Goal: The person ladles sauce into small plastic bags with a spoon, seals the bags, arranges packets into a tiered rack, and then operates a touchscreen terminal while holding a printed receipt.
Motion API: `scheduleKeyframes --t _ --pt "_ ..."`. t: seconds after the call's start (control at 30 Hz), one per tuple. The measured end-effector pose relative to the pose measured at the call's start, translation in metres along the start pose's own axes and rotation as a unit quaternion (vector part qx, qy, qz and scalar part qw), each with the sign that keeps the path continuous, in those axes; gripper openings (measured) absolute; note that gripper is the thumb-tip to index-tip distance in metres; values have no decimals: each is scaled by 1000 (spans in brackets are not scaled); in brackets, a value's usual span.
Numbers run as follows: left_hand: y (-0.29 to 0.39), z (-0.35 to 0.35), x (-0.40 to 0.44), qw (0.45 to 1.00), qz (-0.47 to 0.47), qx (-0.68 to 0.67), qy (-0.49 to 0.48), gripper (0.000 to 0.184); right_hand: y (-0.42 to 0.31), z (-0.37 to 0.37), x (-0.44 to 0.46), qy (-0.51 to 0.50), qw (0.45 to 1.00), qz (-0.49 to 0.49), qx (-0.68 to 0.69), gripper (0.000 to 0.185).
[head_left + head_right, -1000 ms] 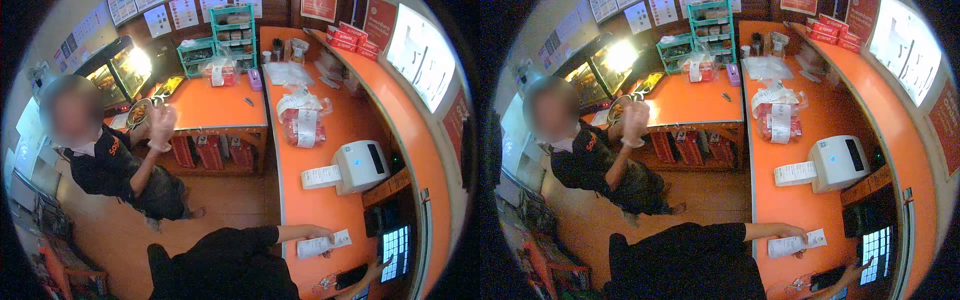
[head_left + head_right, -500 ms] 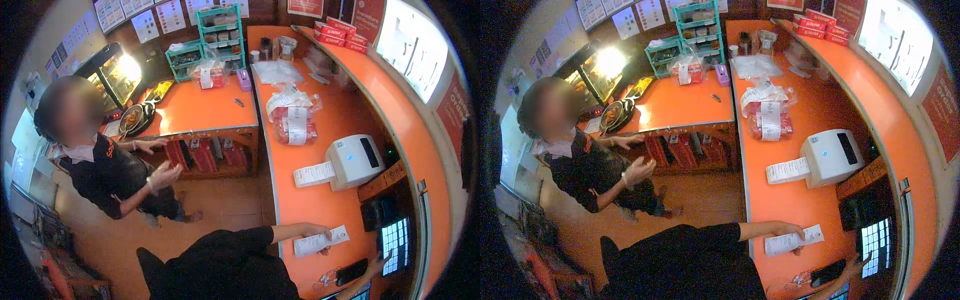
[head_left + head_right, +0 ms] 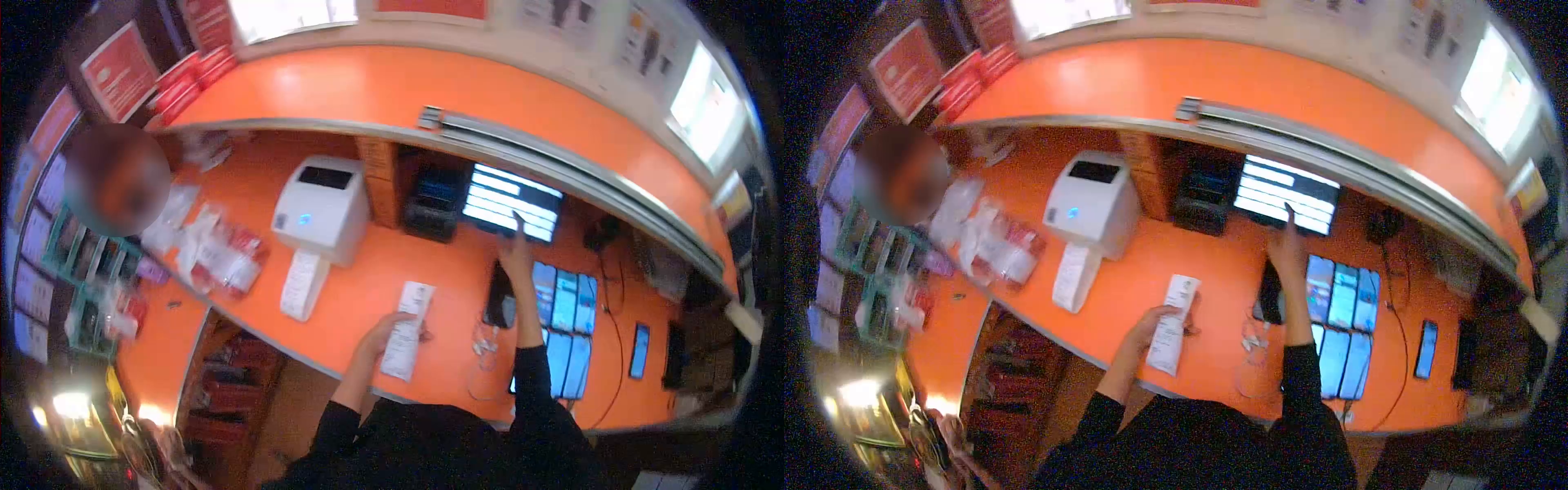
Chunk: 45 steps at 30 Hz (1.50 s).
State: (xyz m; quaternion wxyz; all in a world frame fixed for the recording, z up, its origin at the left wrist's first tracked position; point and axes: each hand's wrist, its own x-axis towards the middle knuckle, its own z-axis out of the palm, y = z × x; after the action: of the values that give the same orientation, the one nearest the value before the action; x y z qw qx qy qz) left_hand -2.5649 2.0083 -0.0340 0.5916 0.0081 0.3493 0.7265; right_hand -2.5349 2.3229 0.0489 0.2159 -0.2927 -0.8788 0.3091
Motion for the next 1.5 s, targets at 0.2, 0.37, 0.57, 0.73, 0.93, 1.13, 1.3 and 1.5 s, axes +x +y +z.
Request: scheduleKeyframes --t 0.2,0.37,0.57,0.73,0.93,1.13,1.3,1.5 --pt "5 15 -2 998 39 -29 -32 60 -14 -8 -5 -13 1000 -1 -8 65" --pt "8 22 -5 999 30 -10 -12 59 3 10 1 -7 1000 15 -26 70" --pt "6 17 -3 999 35 -15 -27 56 4 23 -1 25 999 0 -35 79" --pt "9 16 -6 998 28 -28 -50 61 -2 27 -1 -16 1000 25 -8 79" --pt "9 18 -6 998 37 -2 -47 60 -2 28 0 -18 999 35 -22 76" --pt "8 19 -6 998 48 3 -52 53 -21 16 -5 -63 993 92 -49 76" --pt "6 16 -2 998 43 12 -37 55 -1 38 -5 26 996 -32 -76 74" --pt "7 17 -2 997 50 16 -50 54 -11 18 3 -13 994 64 -85 70"
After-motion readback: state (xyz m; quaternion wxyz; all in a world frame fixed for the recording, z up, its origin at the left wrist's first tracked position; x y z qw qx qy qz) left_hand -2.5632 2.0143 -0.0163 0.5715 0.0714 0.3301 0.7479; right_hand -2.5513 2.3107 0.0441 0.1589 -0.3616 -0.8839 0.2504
